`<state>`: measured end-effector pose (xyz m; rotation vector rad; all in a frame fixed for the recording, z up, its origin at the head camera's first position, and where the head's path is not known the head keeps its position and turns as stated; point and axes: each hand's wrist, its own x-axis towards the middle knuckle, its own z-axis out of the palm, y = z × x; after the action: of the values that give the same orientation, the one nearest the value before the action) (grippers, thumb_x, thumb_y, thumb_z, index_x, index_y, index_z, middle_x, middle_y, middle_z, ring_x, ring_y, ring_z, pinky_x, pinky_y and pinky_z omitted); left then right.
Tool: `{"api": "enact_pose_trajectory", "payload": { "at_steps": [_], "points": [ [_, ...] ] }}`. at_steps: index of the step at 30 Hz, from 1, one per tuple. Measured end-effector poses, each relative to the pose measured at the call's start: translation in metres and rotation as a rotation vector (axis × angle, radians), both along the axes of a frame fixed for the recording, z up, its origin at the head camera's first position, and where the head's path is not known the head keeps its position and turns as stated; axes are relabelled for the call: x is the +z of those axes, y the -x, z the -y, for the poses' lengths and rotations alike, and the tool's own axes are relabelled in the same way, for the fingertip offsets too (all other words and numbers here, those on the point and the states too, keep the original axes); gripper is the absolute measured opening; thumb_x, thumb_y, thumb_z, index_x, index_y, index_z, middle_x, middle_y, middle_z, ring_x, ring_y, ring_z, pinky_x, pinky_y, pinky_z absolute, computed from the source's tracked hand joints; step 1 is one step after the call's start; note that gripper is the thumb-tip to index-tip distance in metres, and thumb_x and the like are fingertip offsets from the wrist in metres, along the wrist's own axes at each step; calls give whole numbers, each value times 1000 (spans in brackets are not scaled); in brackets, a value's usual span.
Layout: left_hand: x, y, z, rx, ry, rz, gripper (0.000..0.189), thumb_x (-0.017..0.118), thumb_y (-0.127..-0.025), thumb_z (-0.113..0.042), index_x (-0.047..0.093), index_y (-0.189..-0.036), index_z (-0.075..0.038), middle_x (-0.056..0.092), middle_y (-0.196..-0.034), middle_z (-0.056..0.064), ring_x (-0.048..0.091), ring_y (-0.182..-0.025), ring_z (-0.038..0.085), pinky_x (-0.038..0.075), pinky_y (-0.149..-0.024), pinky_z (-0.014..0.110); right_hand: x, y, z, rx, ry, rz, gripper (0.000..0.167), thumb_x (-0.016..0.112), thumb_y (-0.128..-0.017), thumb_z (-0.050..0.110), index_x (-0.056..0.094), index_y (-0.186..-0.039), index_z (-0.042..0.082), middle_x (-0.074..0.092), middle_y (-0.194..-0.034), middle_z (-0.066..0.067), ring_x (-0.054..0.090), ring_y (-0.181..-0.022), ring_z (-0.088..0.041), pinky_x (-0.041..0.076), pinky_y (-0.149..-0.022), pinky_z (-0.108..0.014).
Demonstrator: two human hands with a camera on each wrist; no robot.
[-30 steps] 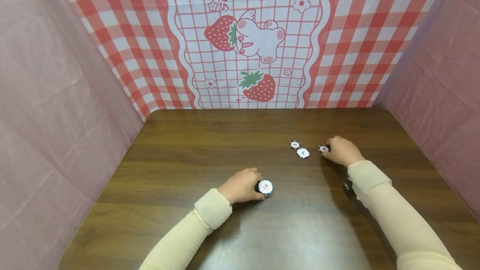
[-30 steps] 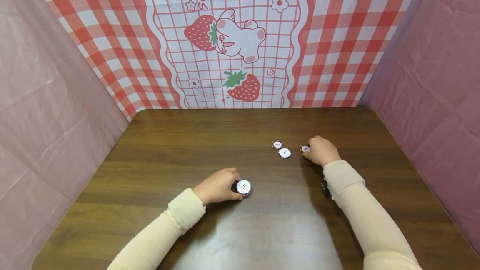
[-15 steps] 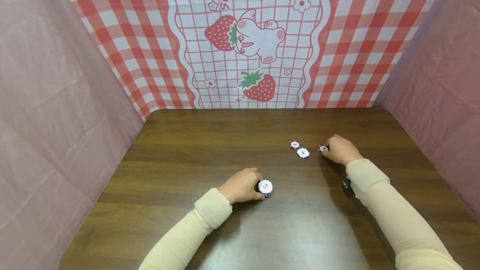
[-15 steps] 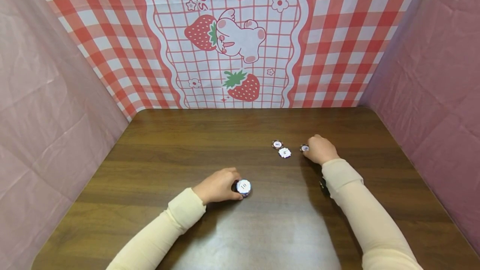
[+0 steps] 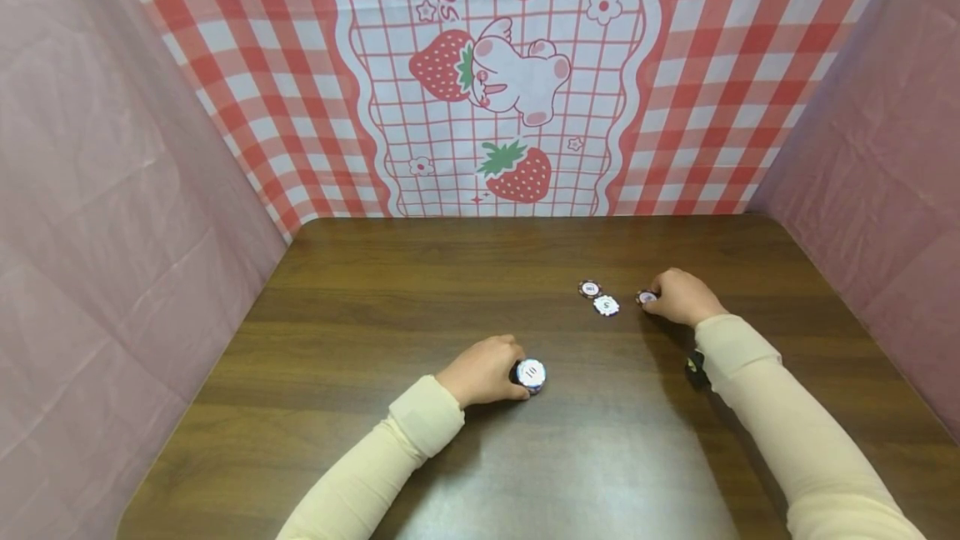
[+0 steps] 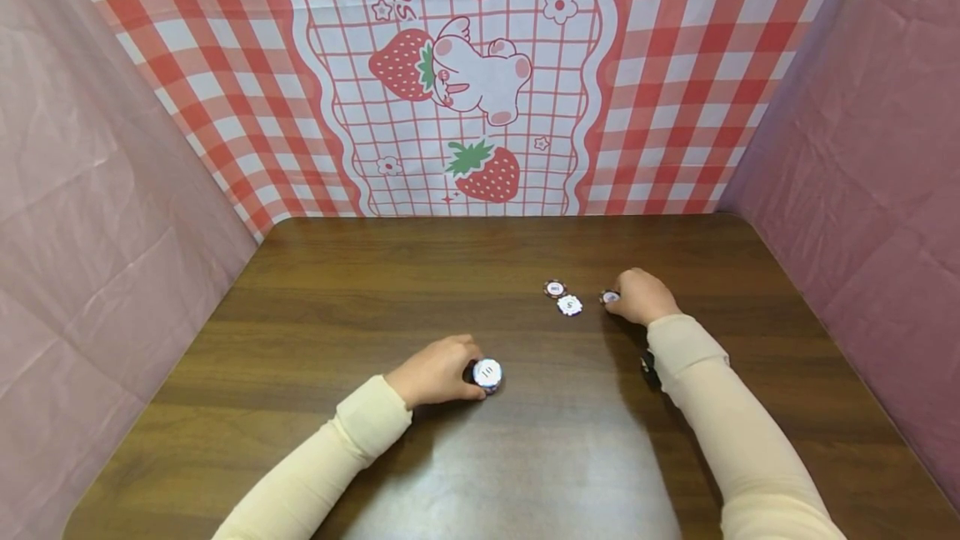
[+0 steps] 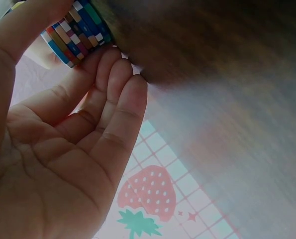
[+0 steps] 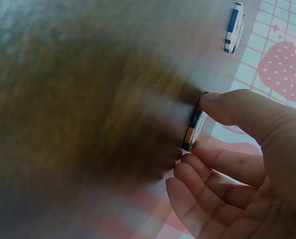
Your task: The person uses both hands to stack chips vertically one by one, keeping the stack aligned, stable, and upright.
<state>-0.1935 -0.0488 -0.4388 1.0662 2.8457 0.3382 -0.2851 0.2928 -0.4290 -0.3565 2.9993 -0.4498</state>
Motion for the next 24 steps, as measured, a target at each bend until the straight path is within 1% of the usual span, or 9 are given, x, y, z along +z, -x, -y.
{"api": "enact_pose_trajectory", "payload": {
  "at_steps": [4,11,14,17,24],
  "points": [
    [-1,0,0,0,-3,4,29,83,-72,-36,70,-87,-15,61,-85,-6,55,-79,8,48,-73,24,1,-1,-1,-21,10,8,20,70,-79,22,67,-75,3,61,-70,-5,49,-64,-20,41,-59,-34],
    [-2,1,0,-6,-7,2,27,83,-72,-36,70,-85,-16,61,-85,-6,55,-79,7,47,-73,23,3,-3,0,-43,24,9,31,70,-80,25,68,-89,-4,68,-82,-13,56,-70,-23,47,-64,-39],
    [-2,1,0,-6,-8,1,27,83,-72,-36,70,-85,-16,61,-85,-6,55,-79,7,47,-73,23,7,-6,4,-34,28,-4,34,71,-80,26,68,-92,-6,68,-83,-14,57,-71,-23,48,-66,-39],
    [-2,1,0,-3,-4,-2,28,83,-72,-36,70,-86,-16,62,-86,-6,55,-80,8,48,-74,24,12,-9,10,-16,38,-22,35,72,-80,26,68,-92,-6,67,-81,-12,55,-69,-22,46,-63,-37],
    [-1,0,0,-2,-4,-2,28,83,-72,-36,70,-86,-16,62,-85,-6,55,-80,8,48,-74,23,20,-19,26,43,77,-61,29,72,-78,21,68,-92,-4,66,-76,-7,54,-65,-17,45,-60,-33]
  ]
}}
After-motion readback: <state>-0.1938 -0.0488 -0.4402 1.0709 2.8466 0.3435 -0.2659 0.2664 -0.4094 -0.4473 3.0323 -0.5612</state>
